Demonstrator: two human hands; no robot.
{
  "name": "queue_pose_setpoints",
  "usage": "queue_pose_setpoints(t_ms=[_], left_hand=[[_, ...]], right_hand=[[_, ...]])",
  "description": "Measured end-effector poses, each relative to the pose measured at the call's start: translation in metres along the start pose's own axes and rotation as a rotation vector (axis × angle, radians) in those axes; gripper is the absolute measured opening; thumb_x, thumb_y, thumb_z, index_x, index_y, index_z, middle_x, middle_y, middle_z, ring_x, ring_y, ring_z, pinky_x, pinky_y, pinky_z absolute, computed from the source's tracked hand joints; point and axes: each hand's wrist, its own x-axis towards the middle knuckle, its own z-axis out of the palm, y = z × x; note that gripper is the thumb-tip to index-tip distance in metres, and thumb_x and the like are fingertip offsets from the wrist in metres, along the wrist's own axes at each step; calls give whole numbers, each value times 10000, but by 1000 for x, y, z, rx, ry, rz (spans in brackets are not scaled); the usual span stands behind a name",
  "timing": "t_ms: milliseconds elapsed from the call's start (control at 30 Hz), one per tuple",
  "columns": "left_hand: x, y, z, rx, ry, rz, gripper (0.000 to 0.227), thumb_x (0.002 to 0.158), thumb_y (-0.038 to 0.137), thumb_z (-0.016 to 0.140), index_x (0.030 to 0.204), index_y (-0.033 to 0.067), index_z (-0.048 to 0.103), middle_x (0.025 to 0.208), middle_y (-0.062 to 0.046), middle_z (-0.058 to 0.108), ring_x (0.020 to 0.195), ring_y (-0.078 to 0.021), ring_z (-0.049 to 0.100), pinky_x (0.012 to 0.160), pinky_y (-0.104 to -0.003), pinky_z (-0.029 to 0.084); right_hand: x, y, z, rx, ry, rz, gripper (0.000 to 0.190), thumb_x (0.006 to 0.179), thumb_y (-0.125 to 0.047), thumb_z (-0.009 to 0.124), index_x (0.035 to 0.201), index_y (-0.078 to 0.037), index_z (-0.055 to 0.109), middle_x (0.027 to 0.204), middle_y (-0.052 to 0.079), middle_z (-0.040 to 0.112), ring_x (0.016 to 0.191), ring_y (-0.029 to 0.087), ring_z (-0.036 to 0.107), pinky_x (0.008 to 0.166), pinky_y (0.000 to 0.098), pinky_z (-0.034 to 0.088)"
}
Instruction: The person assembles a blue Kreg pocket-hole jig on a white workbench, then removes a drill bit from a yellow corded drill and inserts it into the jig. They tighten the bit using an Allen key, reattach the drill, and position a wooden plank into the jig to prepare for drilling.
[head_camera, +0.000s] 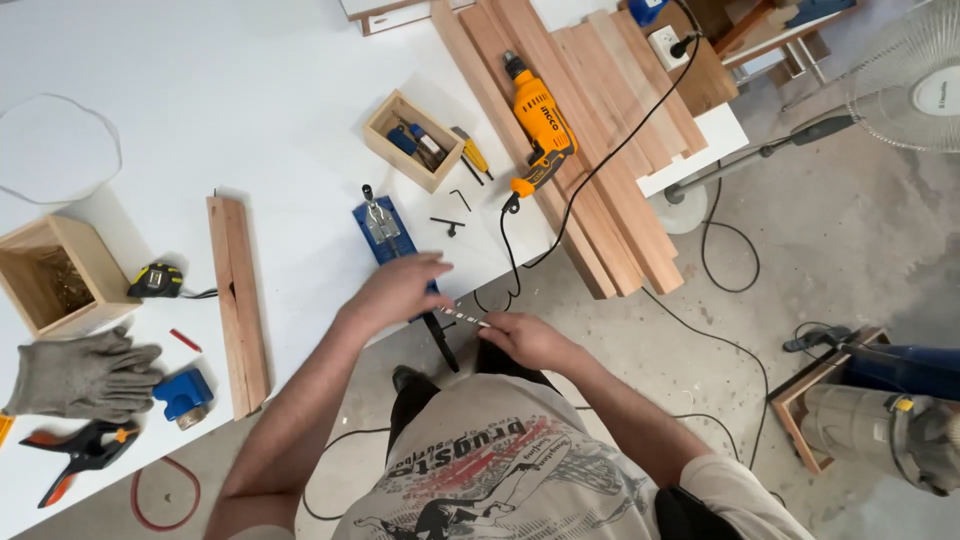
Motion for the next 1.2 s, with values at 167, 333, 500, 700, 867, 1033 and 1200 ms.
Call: queue_pose_setpoints(t_ms=[167,333,500,700,867,1033,1200], left_hand=[[89,0,-27,-267,315,-327,371,920,526,681,928,163,756,694,-25,739,762,-214,720,697,-328,545],[252,-4,-1,-202,143,-344,899,869,719,628,1483,79,485,1477,-246,485,1371,-459,476,1067,-545,464],[389,4,-2,-194,332,-547,1021,858,831,543,1419,-18,452,1335,-261,541,1331,-441,528,1032,-527,508],[437,39,-32,-315,272,-811,1198,859,772,601,1550,-119,196,1486,-308,464,1367,-394,514,1061,-473,511],[454,32,-27,-321,306,-868,1118,839,718,641,1495,-117,292,1427,-283,531,1317,-408,546,1023,-456,534],[491,15,-7,-240,359,-1051,861,777,726,666,1356,108,511,1266,-134,611,1228,-373,488,984,-473,410],[478,4,8,-382,652,-795,782,670,572,718,1295,154,507,1156,-102,653,1072,-283,601,984,-406,372]], right_hand=[[-4,80,-36,295,238,352,308,1093,-390,494,1184,-168,687,762,41,617,722,203,597,686,373,498],[12,136,-72,571,426,299,205,1088,-222,481,1107,-130,663,607,-37,476,554,101,504,544,225,425],[23,171,-117,791,445,239,234,1071,-163,494,891,-75,614,592,29,485,526,129,507,492,249,417],[25,219,-136,1241,351,350,264,1090,-156,421,1091,1,634,1041,162,744,800,189,725,722,296,626],[28,253,-151,1327,331,287,236,1091,-134,433,1087,-1,628,989,164,721,811,257,760,723,358,661],[14,236,-189,1276,253,343,229,1072,-230,488,986,-68,626,898,105,661,797,231,680,735,327,585],[7,233,-203,1295,235,319,228,1074,-182,490,1012,-28,647,840,101,654,703,222,603,669,350,495]])
